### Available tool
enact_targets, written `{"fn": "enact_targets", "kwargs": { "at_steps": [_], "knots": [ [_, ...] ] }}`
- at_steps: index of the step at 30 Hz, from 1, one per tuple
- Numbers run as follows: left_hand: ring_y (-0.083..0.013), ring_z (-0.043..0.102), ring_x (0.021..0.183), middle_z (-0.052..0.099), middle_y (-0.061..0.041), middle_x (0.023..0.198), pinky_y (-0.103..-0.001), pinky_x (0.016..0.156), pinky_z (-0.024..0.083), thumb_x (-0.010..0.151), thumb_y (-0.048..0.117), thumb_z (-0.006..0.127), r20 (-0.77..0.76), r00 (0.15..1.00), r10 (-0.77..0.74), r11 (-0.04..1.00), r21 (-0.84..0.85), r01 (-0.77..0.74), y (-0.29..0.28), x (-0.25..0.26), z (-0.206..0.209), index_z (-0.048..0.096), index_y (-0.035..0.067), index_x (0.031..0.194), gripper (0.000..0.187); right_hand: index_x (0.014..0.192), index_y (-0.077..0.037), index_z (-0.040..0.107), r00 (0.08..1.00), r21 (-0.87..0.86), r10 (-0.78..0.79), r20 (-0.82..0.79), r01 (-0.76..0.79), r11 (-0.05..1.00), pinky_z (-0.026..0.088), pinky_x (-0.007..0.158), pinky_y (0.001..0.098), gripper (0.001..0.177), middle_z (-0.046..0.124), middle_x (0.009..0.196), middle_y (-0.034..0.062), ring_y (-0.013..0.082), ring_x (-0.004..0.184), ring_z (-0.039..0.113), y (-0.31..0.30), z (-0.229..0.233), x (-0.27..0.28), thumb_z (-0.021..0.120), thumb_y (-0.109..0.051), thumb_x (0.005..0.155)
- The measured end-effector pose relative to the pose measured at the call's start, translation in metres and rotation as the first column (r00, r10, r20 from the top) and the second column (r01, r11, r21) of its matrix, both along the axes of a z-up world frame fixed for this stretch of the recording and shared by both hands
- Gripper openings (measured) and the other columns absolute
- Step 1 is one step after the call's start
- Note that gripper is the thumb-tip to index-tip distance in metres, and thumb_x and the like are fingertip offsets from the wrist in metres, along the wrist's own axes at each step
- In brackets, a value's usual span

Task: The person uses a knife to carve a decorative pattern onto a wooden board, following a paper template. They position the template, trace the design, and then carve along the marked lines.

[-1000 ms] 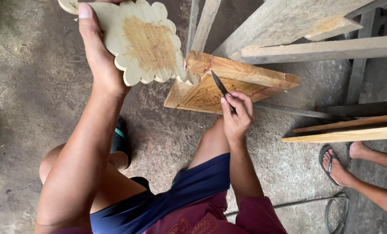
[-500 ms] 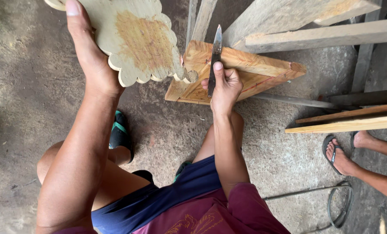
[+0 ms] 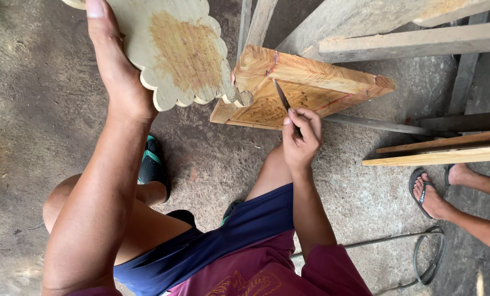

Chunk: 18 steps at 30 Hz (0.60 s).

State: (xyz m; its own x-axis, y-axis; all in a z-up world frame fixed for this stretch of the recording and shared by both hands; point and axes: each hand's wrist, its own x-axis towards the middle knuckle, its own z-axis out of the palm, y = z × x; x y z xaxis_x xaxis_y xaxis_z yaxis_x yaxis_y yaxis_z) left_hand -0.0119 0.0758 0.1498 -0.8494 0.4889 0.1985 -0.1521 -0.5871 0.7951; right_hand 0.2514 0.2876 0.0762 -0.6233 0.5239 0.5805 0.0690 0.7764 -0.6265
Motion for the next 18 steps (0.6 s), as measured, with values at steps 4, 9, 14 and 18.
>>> {"fn": "enact_targets", "kwargs": {
  "at_steps": [4,9,14,18],
  "knots": [
    [-0.0248,0.059,0.139,0.057,-0.014,0.145,-0.044,0.122,0.052,0.108,0.069,0.048,-0.053,0.999,0.007,0.998,-0.055,-0.010,-0.003,0.002,-0.001,0.045,0.003,0.150,0.078,0.117,0.000,0.070,0.999,0.007,-0.046,0.025,0.046,0.999,0.058,0.091,0.0334,0.029,0.063,0.121,0.0143,0.0230,0.108,0.067,-0.004,0.005,-0.009,0.080,0.008,0.091],
    [-0.0220,0.056,0.132,0.054,-0.011,0.140,-0.040,0.118,0.047,0.111,0.065,0.048,-0.015,1.000,0.027,1.000,-0.011,-0.027,-0.003,0.002,-0.005,0.046,0.003,0.150,0.073,0.136,0.004,0.060,1.000,-0.203,0.012,0.011,-0.010,0.979,0.059,0.096,0.0310,0.042,0.058,0.132,0.0132,0.0196,0.113,0.066,-0.011,0.002,-0.012,0.074,0.009,0.097],
    [-0.0226,0.055,0.134,0.054,-0.012,0.144,-0.041,0.119,0.046,0.110,0.066,0.048,-0.019,1.000,0.003,1.000,-0.002,-0.003,-0.004,0.003,-0.001,0.045,0.003,0.149,0.075,0.140,0.005,0.058,0.997,-0.330,0.068,0.022,-0.057,0.942,0.059,0.090,0.0282,0.042,0.060,0.133,0.0123,0.0152,0.109,0.067,-0.010,0.001,-0.011,0.070,0.006,0.099],
    [-0.0263,0.056,0.146,0.052,-0.016,0.151,-0.044,0.124,0.049,0.106,0.069,0.046,-0.075,0.997,0.034,0.998,-0.051,-0.038,-0.007,0.004,0.006,0.041,0.004,0.154,0.081,0.141,0.007,0.056,0.990,-0.375,0.142,-0.001,-0.132,0.917,0.056,0.086,0.0280,0.040,0.060,0.130,0.0127,0.0152,0.105,0.064,-0.011,0.002,-0.009,0.067,0.004,0.103]
  ]
}}
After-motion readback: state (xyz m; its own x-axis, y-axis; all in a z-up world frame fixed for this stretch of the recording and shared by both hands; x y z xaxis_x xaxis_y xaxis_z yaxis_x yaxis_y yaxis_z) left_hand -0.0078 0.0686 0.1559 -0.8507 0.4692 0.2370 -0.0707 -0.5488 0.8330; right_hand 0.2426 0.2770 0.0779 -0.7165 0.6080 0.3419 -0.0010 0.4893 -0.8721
